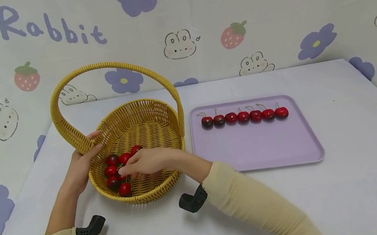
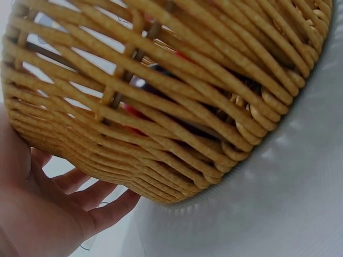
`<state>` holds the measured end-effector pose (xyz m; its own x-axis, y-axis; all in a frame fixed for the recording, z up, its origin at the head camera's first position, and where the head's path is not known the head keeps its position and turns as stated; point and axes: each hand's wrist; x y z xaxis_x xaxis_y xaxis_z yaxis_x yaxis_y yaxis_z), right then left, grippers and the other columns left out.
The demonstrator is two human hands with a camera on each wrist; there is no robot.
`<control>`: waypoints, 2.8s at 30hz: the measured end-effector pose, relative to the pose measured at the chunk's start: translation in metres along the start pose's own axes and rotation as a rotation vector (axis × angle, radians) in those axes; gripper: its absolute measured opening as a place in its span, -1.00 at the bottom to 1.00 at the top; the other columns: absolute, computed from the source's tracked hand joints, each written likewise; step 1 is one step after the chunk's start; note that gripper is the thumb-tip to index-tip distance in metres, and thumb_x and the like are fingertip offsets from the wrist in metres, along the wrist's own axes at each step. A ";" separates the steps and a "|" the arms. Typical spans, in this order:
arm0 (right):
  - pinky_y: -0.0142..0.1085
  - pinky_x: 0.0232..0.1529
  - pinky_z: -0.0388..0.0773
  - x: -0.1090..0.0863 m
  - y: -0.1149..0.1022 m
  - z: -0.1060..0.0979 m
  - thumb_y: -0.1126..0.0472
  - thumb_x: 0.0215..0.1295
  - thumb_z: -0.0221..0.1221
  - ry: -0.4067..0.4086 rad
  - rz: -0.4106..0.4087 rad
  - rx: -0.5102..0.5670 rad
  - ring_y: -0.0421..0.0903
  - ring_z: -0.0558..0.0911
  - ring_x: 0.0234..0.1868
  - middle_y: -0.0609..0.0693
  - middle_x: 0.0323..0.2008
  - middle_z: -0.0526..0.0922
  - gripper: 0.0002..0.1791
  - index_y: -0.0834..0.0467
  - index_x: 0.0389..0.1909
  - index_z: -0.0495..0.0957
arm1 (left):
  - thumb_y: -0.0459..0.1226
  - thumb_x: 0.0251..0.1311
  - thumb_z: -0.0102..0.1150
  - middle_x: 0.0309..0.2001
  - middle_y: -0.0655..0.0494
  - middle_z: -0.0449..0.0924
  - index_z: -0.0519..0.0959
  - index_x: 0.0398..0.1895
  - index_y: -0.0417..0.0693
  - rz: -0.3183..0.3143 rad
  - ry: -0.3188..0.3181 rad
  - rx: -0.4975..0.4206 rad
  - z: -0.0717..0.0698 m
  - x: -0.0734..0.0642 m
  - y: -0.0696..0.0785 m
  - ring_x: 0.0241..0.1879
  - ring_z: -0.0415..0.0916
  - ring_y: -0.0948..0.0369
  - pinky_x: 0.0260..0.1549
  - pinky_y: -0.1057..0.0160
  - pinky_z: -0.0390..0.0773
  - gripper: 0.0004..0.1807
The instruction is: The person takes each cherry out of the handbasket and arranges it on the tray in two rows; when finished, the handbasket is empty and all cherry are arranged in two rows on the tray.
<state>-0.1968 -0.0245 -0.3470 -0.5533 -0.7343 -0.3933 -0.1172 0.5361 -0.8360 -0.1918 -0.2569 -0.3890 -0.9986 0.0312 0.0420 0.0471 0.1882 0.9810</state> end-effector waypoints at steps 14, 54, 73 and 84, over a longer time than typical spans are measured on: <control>-0.22 -0.17 0.53 0.012 0.002 0.016 -0.01 0.42 0.05 -0.047 -0.014 -0.036 -0.03 0.59 -0.17 -0.05 -0.11 0.57 -0.60 0.13 0.11 0.54 | -0.27 0.44 -0.12 0.38 -0.13 0.14 0.20 0.40 -0.12 -0.004 0.001 -0.006 0.001 0.000 0.000 0.33 0.11 -0.01 0.27 -0.07 0.05 -0.50; -0.04 0.01 0.49 -0.006 0.003 -0.004 0.29 0.32 0.17 -0.112 -0.200 0.198 0.14 0.59 -0.06 0.10 -0.02 0.48 -0.70 0.13 0.06 0.51 | -0.27 0.43 -0.12 0.38 -0.14 0.13 0.20 0.40 -0.13 0.000 0.010 0.005 0.002 0.003 -0.001 0.34 0.08 0.00 0.28 -0.07 0.03 -0.50; -0.02 -0.02 0.50 -0.034 0.006 -0.023 0.17 0.30 0.21 0.011 -0.238 0.102 0.21 0.56 -0.08 0.11 -0.19 0.58 -0.62 0.10 0.11 0.45 | -0.28 0.44 -0.13 0.41 -0.12 0.07 0.19 0.41 -0.13 -0.004 0.014 0.008 0.002 0.001 -0.001 0.36 0.05 -0.02 0.28 -0.08 0.01 -0.50; -0.19 0.04 0.44 -0.062 0.017 -0.039 0.18 0.25 0.26 0.081 -0.259 0.093 -0.04 0.54 -0.01 -0.01 -0.04 0.60 -0.55 0.16 0.16 0.49 | -0.28 0.44 -0.13 0.42 -0.12 0.07 0.18 0.41 -0.13 0.000 0.007 0.006 0.001 0.001 -0.001 0.35 0.05 0.00 0.28 -0.06 0.01 -0.50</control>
<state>-0.1966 0.0462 -0.3218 -0.5792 -0.8041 -0.1337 -0.1887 0.2919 -0.9376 -0.1929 -0.2556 -0.3903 -0.9987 0.0248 0.0436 0.0476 0.1939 0.9799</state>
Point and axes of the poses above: each hand's wrist, its own x-axis towards the middle knuckle, its own z-axis out of the palm, y = z × x
